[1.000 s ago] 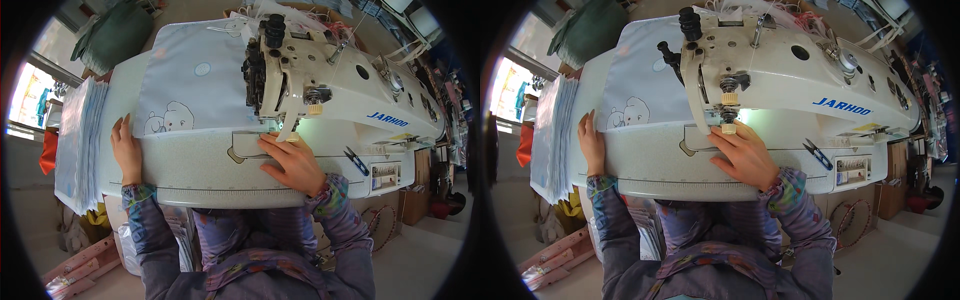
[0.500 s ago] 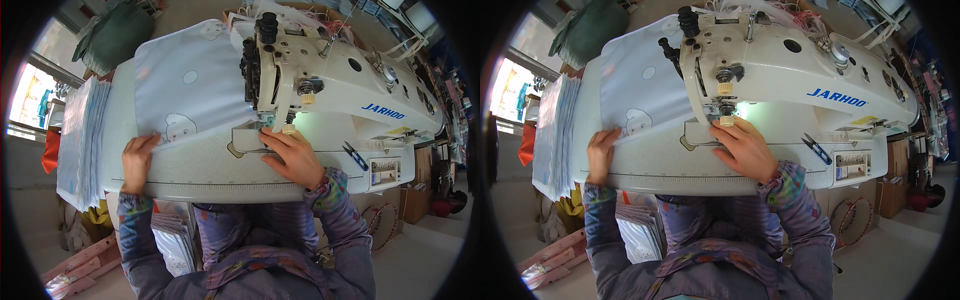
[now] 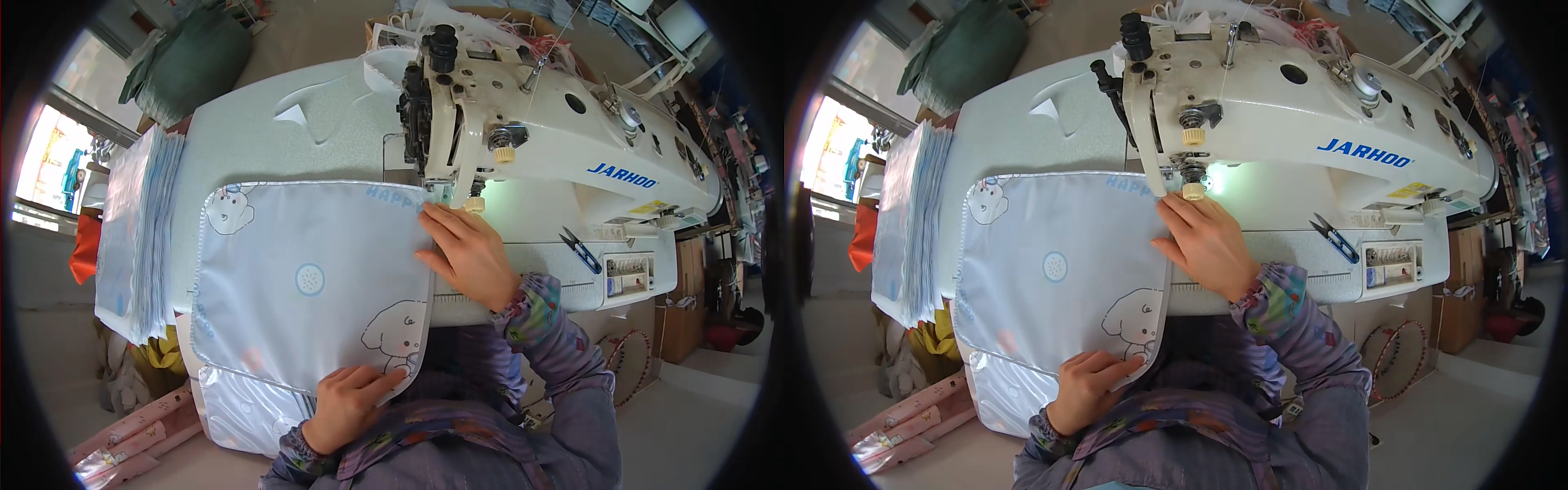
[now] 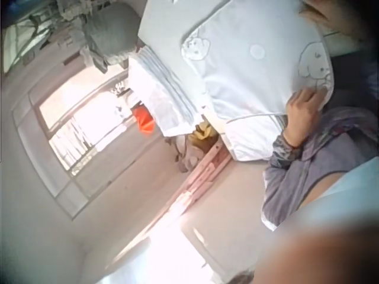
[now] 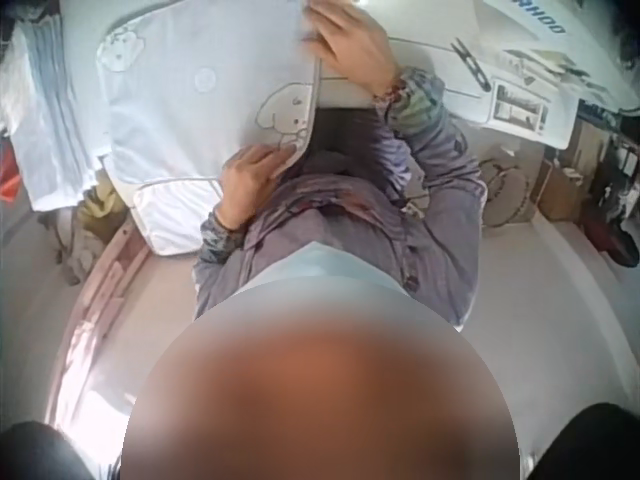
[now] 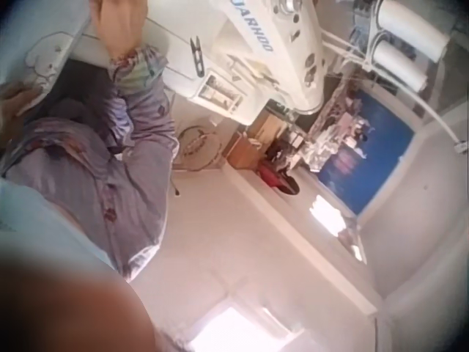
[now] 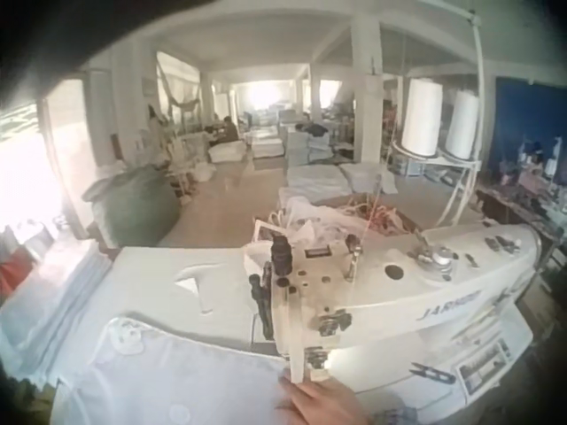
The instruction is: Sewing the edges of printed fabric pouches using an industrial sewing machine to assemble them.
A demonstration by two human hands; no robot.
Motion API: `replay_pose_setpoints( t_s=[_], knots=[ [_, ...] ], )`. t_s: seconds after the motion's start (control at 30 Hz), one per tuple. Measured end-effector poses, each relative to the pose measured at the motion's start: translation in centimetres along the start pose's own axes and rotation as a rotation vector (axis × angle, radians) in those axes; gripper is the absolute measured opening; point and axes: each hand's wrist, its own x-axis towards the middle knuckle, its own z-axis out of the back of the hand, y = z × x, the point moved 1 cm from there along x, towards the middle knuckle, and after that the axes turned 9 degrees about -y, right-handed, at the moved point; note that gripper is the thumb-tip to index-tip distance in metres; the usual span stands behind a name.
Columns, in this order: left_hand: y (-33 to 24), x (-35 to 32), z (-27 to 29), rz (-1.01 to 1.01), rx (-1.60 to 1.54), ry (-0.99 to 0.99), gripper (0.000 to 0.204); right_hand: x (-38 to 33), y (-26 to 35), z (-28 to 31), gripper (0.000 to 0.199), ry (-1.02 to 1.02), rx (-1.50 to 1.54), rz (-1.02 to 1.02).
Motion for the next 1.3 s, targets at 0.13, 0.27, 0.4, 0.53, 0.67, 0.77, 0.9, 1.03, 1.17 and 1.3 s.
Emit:
replay_pose_setpoints(
  t_s=[0.13, 0.27, 0.4, 0.53, 0.67, 0.77, 0.9, 1.03, 1.17, 1.3],
  knots=[
    [-0.2, 0.2, -0.8, 0.015, -0.099, -0.076, 0.056, 0.2, -0.3, 0.0, 0.05, 0.021, 0.033, -0.052],
    [0.0, -0.5, -1.9, -0.05, -0.104, -0.042, 0.053, 0.1, -0.5, 0.0, 0.048, -0.006, 0.064, -0.037],
    [-0.4, 0.2, -2.9, -0.042, -0.088, -0.071, 0.051, 0.2, -0.4, 0.4, 0.046, 0.034, 0.088, -0.087],
    [-0.3, 1.7, -3.6, -0.058, -0.094, -0.129, 0.049, 0.1, -0.6, 0.6, 0.04, -0.018, 0.148, -0.082],
    [-0.3, 3.9, -4.0, -0.095, -0.046, -0.188, 0.047, -0.1, -0.8, 0.5, 0.031, -0.085, 0.141, -0.06],
    [-0.2, 5.9, -3.9, -0.125, 0.0, -0.238, 0.046, -0.1, -0.7, 0.4, 0.027, -0.104, 0.153, -0.084],
    [0.2, 8.0, -3.7, -0.163, 0.104, -0.271, 0.045, 0.0, -0.7, 0.5, 0.026, -0.083, 0.155, -0.084],
    [1.5, 9.6, -4.2, -0.183, 0.144, -0.316, 0.045, 0.1, -0.6, 0.5, 0.025, -0.102, 0.17, -0.079],
    [2.7, 11.0, -4.3, -0.241, 0.135, -0.375, 0.046, 0.2, -0.5, 0.9, 0.024, -0.121, 0.189, -0.1],
    [3.8, 12.9, -3.8, -0.291, 0.128, -0.384, 0.047, -0.1, -0.7, 1.2, 0.023, -0.197, 0.197, -0.15]
  ],
)
